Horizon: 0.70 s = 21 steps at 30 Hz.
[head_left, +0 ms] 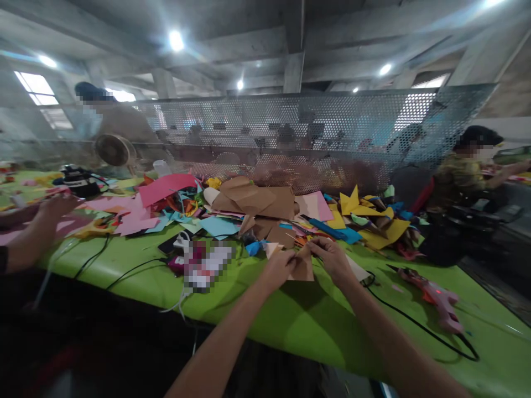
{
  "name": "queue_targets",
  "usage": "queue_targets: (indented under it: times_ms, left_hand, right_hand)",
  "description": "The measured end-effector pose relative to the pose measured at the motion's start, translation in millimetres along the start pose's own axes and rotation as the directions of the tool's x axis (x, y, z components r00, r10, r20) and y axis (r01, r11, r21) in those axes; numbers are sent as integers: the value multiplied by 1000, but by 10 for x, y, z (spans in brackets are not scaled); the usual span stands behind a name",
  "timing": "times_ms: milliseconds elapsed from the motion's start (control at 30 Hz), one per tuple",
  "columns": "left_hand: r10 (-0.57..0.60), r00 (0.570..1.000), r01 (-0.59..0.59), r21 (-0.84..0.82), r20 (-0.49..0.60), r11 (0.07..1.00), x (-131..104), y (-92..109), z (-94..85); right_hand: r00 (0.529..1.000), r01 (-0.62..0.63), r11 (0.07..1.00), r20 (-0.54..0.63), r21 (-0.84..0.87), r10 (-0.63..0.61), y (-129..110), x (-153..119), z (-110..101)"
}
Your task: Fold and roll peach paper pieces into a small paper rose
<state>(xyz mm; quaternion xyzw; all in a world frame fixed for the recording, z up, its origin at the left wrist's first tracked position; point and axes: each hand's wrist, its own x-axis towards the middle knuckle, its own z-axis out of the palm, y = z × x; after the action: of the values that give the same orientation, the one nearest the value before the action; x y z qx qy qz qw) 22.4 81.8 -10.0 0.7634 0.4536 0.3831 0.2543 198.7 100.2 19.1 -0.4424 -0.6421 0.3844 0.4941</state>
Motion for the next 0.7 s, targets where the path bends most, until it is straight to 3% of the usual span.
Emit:
queue_targets:
  times_ms: [233,400,533,700]
  left_hand:
    - [-44,999,44,-19,28,999,38,-76,49]
    - [-41,999,42,-69,18,997,36,-56,72]
    - [-86,989,72,-116,-117,991,39,-81,51]
    - [-145,948,95,-184,-282,978,44,-156,-33]
  right_hand:
    - [1000,-13,1000,9,16,13,40,-1,25]
    - [998,-45,998,-52,38,47,99,11,35]
    - [995,-81,994,-55,67,85,58,-21,35]
    - [986,-136,990,107,50,130,-58,-107,116]
